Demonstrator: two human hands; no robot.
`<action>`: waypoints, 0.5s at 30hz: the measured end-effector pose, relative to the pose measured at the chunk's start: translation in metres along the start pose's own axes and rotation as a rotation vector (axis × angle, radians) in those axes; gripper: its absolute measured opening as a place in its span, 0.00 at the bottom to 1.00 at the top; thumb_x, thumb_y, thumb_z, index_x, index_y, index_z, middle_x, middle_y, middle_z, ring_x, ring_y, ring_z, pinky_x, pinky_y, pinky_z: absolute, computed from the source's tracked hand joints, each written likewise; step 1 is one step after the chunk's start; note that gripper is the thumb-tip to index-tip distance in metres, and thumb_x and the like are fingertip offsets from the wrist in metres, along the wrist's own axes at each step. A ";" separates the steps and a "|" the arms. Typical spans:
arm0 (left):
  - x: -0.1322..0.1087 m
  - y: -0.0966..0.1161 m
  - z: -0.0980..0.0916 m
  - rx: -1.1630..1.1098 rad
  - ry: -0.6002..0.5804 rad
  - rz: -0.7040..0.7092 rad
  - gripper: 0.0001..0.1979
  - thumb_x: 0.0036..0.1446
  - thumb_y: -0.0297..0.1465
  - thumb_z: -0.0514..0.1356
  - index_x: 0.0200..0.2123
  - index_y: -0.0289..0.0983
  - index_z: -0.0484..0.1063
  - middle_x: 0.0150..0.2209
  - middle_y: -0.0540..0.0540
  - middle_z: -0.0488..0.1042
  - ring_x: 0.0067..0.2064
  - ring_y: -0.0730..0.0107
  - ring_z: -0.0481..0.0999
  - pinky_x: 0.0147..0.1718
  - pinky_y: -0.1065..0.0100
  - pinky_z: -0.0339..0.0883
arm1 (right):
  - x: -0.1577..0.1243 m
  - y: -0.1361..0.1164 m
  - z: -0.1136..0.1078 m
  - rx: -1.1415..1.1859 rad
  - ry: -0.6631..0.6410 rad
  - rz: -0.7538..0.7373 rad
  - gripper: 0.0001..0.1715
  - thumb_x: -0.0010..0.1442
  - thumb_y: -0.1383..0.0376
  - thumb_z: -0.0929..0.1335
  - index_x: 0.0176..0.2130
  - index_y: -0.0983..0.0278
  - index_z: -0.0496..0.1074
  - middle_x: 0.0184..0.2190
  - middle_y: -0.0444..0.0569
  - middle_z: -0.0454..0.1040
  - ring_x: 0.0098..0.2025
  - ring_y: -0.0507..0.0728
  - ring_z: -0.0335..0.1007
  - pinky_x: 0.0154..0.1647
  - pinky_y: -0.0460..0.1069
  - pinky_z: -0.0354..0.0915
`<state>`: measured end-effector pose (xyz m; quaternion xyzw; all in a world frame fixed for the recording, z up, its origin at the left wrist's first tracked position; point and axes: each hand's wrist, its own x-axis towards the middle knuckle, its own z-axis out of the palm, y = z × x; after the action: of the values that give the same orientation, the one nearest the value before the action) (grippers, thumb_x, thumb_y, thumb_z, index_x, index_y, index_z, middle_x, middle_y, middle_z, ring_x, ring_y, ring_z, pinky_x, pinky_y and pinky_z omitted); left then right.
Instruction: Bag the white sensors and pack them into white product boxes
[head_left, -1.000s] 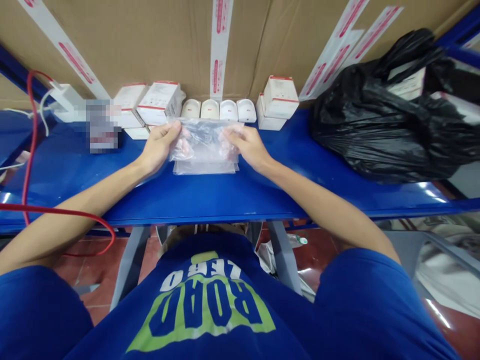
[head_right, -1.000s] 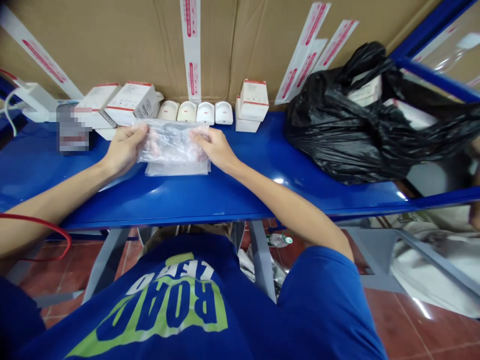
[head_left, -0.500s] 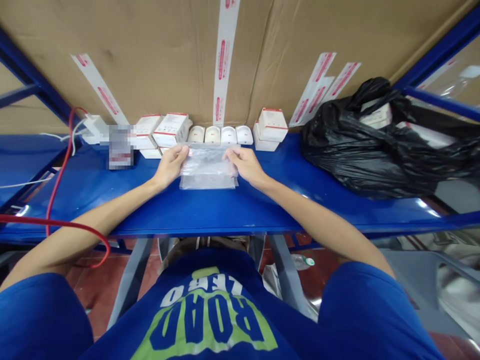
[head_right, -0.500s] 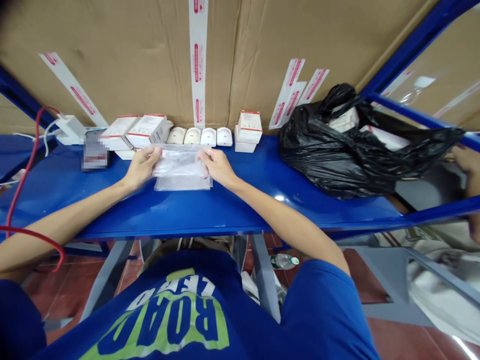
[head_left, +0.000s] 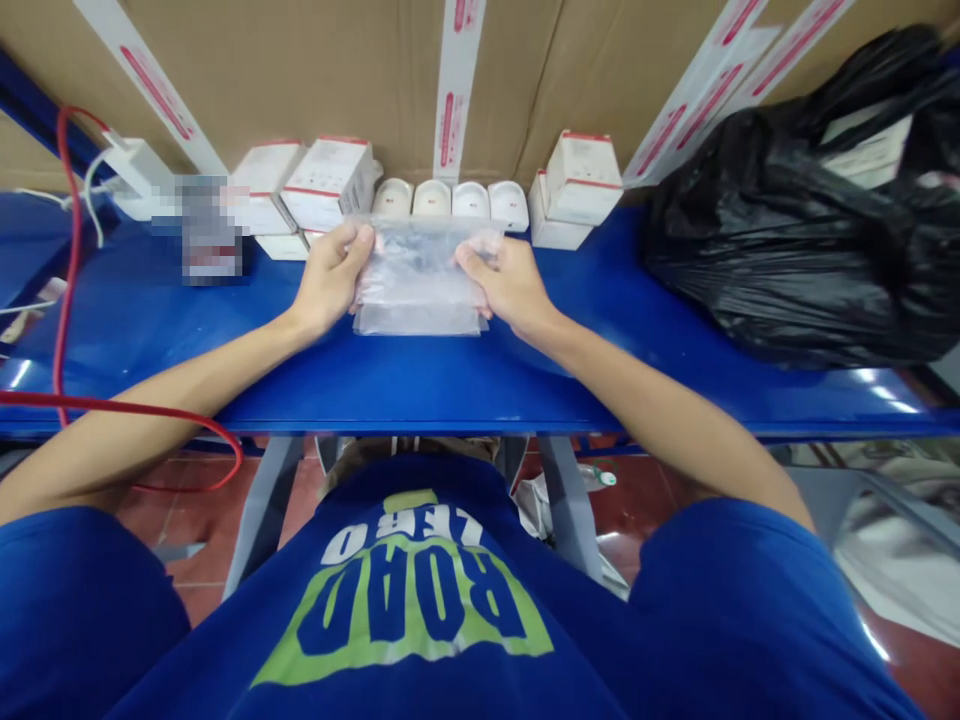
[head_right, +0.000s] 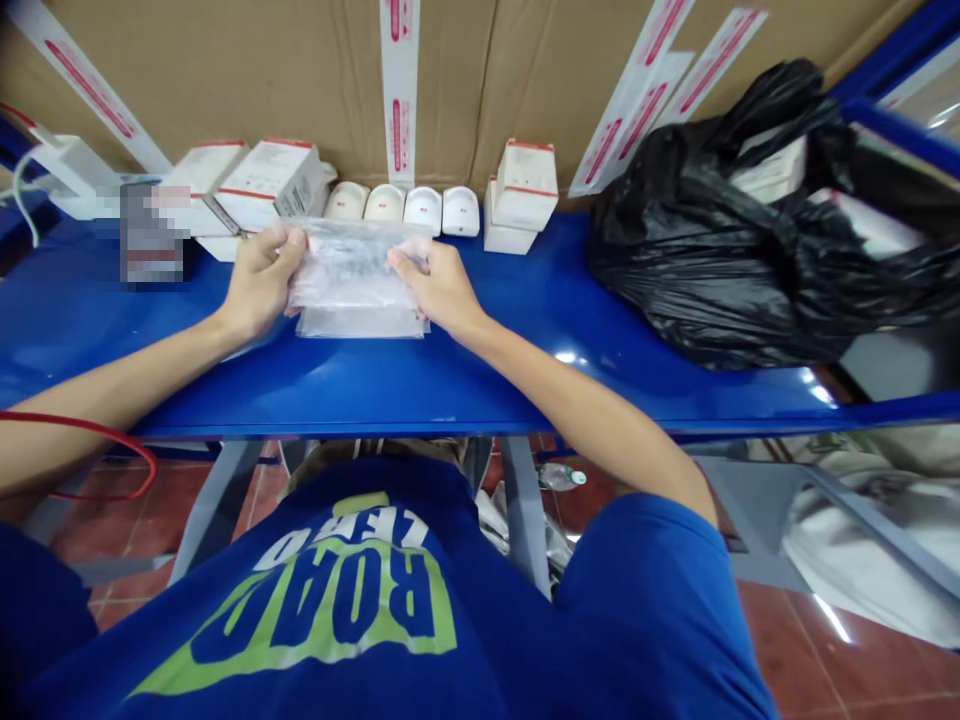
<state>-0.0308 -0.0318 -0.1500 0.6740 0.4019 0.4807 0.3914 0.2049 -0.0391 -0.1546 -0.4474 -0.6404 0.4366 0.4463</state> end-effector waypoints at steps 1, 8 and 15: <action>-0.001 0.002 0.000 -0.011 0.000 0.006 0.30 0.57 0.64 0.62 0.31 0.42 0.64 0.12 0.59 0.58 0.11 0.78 0.56 0.10 0.71 0.45 | -0.001 -0.002 0.000 -0.011 0.004 -0.004 0.19 0.66 0.49 0.72 0.38 0.63 0.75 0.17 0.39 0.63 0.18 0.50 0.65 0.18 0.44 0.64; -0.003 0.011 -0.005 0.003 0.034 0.005 0.21 0.64 0.52 0.63 0.30 0.42 0.67 0.11 0.59 0.59 0.10 0.76 0.57 0.10 0.73 0.47 | -0.002 -0.017 0.000 -0.016 0.045 0.019 0.23 0.73 0.55 0.65 0.29 0.62 0.73 0.13 0.37 0.58 0.14 0.49 0.57 0.16 0.45 0.57; -0.001 0.010 -0.005 -0.002 -0.057 -0.122 0.23 0.61 0.52 0.65 0.27 0.39 0.70 0.14 0.55 0.64 0.14 0.76 0.62 0.13 0.73 0.53 | -0.003 -0.025 0.003 0.054 0.081 0.043 0.15 0.67 0.69 0.68 0.27 0.62 0.70 0.14 0.37 0.65 0.14 0.47 0.59 0.20 0.45 0.58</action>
<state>-0.0343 -0.0354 -0.1402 0.6612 0.4304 0.4372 0.4318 0.1977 -0.0478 -0.1315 -0.4662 -0.6001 0.4448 0.4740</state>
